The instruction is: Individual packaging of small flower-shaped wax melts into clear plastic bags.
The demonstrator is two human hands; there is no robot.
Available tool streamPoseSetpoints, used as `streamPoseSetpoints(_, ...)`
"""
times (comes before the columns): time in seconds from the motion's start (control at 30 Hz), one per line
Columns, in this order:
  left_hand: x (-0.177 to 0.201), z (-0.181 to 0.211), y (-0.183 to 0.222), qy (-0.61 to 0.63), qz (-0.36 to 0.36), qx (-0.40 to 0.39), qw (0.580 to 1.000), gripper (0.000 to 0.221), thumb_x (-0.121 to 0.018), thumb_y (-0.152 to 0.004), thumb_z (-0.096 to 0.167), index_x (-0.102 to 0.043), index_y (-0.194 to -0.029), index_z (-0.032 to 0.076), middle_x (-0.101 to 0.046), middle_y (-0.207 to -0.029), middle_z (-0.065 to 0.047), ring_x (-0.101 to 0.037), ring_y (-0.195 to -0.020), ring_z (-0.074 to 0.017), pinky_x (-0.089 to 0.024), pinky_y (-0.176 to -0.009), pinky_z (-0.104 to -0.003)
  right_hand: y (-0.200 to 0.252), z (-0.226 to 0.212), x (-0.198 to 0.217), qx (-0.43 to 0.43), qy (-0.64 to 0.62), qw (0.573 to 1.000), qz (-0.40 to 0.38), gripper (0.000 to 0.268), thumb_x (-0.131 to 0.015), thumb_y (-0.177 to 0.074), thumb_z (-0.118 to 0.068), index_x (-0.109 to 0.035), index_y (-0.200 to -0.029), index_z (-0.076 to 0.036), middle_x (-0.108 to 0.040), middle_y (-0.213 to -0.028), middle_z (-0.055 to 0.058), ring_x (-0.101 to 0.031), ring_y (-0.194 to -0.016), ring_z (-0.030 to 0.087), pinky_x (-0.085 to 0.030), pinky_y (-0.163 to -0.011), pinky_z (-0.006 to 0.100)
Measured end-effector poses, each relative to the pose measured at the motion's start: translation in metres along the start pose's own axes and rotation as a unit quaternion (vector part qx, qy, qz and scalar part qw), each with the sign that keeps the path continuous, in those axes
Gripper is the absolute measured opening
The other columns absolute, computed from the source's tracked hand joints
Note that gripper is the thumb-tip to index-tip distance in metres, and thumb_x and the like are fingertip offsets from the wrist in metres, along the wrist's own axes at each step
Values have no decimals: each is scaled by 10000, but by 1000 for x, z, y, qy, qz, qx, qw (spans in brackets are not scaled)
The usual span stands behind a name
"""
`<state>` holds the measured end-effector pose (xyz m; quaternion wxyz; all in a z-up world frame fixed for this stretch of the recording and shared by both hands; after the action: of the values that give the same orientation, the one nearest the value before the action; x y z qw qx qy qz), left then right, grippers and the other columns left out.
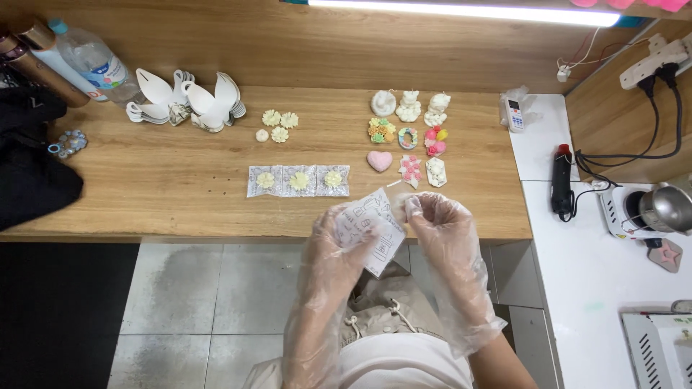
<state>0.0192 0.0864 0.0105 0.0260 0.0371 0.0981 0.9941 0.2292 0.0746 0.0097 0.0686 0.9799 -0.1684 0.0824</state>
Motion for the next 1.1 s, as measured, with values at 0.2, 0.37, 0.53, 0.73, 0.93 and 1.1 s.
streamPoseSetpoints(0.2, -16, -30, 0, 58, 15, 56, 997, 449, -796, -818, 173, -617, -1204, 30, -774, -1007, -92, -734, -853, -125, -609, -736, -272, 0, 5, 12, 43, 7, 997, 64, 146, -695, -943, -105, -739, -1012, 16, -752, -846, 19, -645, -749, 27, -518, -676, 197)
streamPoseSetpoints(0.37, -43, -61, -5, 253, -31, 18, 967, 418, -743, -876, 102, -595, -1227, -71, -751, -1059, -122, -715, -897, -129, -606, -784, -279, -9, 20, 19, 21, -43, 997, 64, 162, -675, -983, -108, -737, -1031, 34, -745, -837, 35, -625, -719, 45, -491, -651, 210)
streamPoseSetpoints(0.53, -25, -20, 4, 143, -38, -42, 988, 429, -651, -901, 112, -561, -1313, 31, -701, -1185, -62, -700, -964, -94, -573, -826, -231, -9, 27, 11, -11, -29, 999, 38, 148, -668, -951, -93, -737, -1031, 11, -758, -834, 16, -670, -753, 34, -527, -684, 193)
streamPoseSetpoints(0.73, -26, -48, 7, 383, -145, 59, 910, 271, -634, -924, 141, -730, -1131, -5, -778, -1051, -98, -726, -906, -135, -575, -825, -267, -13, 50, -1, -33, -54, 995, -82, 152, -709, -959, -72, -739, -1023, 63, -750, -857, 57, -638, -763, 83, -502, -683, 244)
streamPoseSetpoints(0.93, -9, -61, 0, 227, -54, 93, 968, 259, -656, -914, 159, -750, -1126, 43, -784, -993, -49, -725, -856, -100, -585, -775, -263, 6, -1, -22, -14, -73, 985, -157, 335, -702, -907, -101, -682, -1232, -20, -740, -991, 23, -665, -920, 58, -541, -844, 228)
streamPoseSetpoints(1.1, -2, -74, 2, 198, -78, 76, 974, 276, -655, -930, 161, -734, -1164, 39, -788, -1013, -42, -721, -874, -90, -591, -779, -256, 8, 13, -22, -34, -149, 972, -178, 288, -700, -918, -101, -699, -1173, 32, -762, -1055, 60, -709, -965, 106, -577, -876, 281)
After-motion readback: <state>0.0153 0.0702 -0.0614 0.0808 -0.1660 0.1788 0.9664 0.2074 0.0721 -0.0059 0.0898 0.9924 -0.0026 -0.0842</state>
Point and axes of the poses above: each hand's wrist, its own y-axis away from the middle knuckle, its own x-axis out of the back of the hand, z = x × y, the point moved 10 cm from there along -y, towards the middle knuckle
